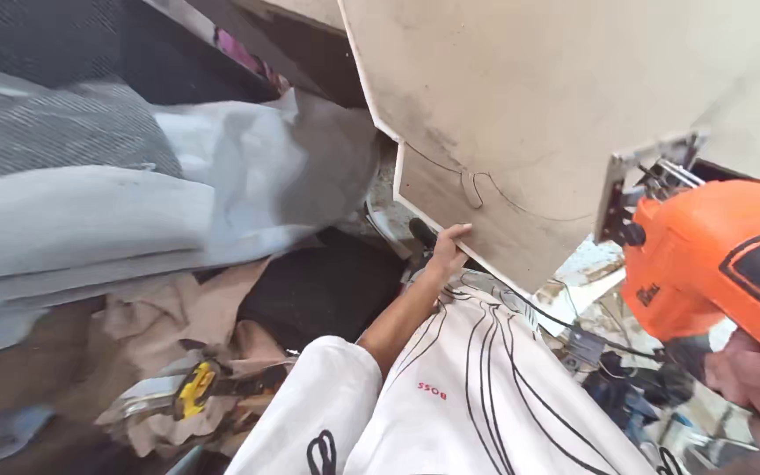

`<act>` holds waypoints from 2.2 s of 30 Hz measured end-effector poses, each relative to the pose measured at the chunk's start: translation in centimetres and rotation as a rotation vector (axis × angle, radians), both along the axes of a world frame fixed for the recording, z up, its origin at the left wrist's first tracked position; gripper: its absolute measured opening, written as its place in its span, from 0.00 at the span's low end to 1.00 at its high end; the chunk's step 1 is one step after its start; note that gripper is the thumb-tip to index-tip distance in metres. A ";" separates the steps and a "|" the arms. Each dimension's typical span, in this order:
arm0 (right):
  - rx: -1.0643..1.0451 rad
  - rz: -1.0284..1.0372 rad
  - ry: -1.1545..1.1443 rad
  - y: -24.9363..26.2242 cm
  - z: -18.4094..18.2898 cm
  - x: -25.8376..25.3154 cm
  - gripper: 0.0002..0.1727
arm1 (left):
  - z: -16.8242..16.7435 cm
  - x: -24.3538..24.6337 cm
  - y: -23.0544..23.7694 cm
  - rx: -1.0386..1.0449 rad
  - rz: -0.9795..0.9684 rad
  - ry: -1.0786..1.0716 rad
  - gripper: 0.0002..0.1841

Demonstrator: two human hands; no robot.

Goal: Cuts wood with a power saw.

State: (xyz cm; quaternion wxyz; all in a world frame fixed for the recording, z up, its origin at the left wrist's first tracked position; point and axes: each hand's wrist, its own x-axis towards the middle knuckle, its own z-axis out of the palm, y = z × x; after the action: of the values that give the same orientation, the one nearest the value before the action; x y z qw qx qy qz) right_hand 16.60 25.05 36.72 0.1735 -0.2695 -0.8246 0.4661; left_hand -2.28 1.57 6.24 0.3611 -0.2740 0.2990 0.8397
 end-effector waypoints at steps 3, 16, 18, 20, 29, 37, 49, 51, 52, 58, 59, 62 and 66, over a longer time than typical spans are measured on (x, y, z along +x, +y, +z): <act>-0.103 -0.148 -0.062 2.1 -3.3 6.5 0.20 | 0.3 0.5 0.6 -0.099 0.019 0.025 0.13; -0.178 -0.647 -0.829 6.7 -25.1 26.1 0.34 | -1.2 2.9 2.8 -0.242 0.240 0.164 0.16; -0.254 -0.685 -0.875 5.7 -27.4 28.1 0.33 | -1.4 3.0 2.8 -0.261 0.248 0.177 0.17; -0.313 -0.717 -0.935 4.6 -29.7 30.0 0.33 | -1.5 2.8 2.6 -0.279 0.231 0.185 0.16; -0.475 -0.915 -1.057 -4.3 -23.5 27.4 0.39 | -1.4 2.8 2.3 -0.171 0.228 0.154 0.14; -0.460 -0.856 -1.153 -7.5 -13.3 18.3 0.25 | -5.2 1.4 0.8 -0.079 0.145 0.168 0.19; -0.328 -0.818 -0.993 -5.0 -24.5 30.4 0.18 | -2.7 2.5 -0.8 -0.036 0.049 0.093 0.17; -0.295 -0.752 -1.015 -4.7 -25.1 30.1 0.18 | -3.7 2.4 -0.9 -0.006 0.039 0.092 0.19; -0.280 -0.712 -1.037 -4.6 -25.4 30.1 0.19 | -4.7 2.3 -0.8 0.006 0.025 0.101 0.19; -0.224 -0.536 -1.134 -4.2 -25.9 28.4 0.19 | -9.6 0.5 0.0 0.079 0.004 0.223 0.21; -0.236 -0.523 -1.143 -4.3 -25.5 27.7 0.19 | -9.6 0.5 0.2 0.072 0.021 0.213 0.22; -0.214 -0.495 -1.132 -4.5 -25.0 26.7 0.19 | -7.5 1.5 0.0 0.059 0.022 0.198 0.22; -0.207 -0.468 -1.128 -4.7 -24.6 25.4 0.18 | -4.1 2.9 -0.4 0.061 0.044 0.175 0.21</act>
State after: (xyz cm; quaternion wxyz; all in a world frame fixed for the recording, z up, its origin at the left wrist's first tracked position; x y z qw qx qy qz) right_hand 42.04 20.34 12.10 -0.2188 -0.6635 -0.6588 0.2790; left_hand 0.62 1.19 2.14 0.3233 -0.1952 0.2976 0.8768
